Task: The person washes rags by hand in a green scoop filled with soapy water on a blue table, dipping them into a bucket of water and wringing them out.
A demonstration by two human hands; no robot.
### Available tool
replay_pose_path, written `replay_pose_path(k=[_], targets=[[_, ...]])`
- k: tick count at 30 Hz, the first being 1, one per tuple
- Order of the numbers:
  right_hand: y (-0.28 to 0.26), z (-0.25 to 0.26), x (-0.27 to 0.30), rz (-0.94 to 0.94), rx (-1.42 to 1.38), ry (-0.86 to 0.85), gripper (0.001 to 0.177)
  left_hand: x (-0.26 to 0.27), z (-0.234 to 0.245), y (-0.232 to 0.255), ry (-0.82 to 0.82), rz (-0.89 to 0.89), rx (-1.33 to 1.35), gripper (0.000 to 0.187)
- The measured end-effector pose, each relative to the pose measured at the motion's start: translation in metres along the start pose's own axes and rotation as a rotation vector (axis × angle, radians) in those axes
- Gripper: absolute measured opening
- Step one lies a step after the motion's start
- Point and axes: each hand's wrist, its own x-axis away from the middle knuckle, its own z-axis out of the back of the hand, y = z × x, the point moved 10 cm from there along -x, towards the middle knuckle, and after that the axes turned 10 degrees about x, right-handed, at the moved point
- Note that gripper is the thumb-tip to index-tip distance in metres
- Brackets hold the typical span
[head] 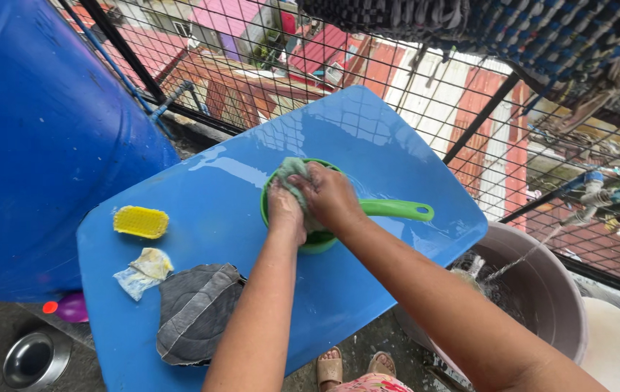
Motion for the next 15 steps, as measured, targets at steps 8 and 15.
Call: replay_pose_path(k=[8,15], targets=[[0.012,0.035,-0.004,0.157,0.423,0.197,0.028,0.061,-0.022,0.057,-0.028,-1.032,-1.163,0.048],[0.004,-0.023,0.023,0.316,0.36,-0.185,0.022,0.044,-0.035,0.03,0.068,-0.675,-1.804,0.037]])
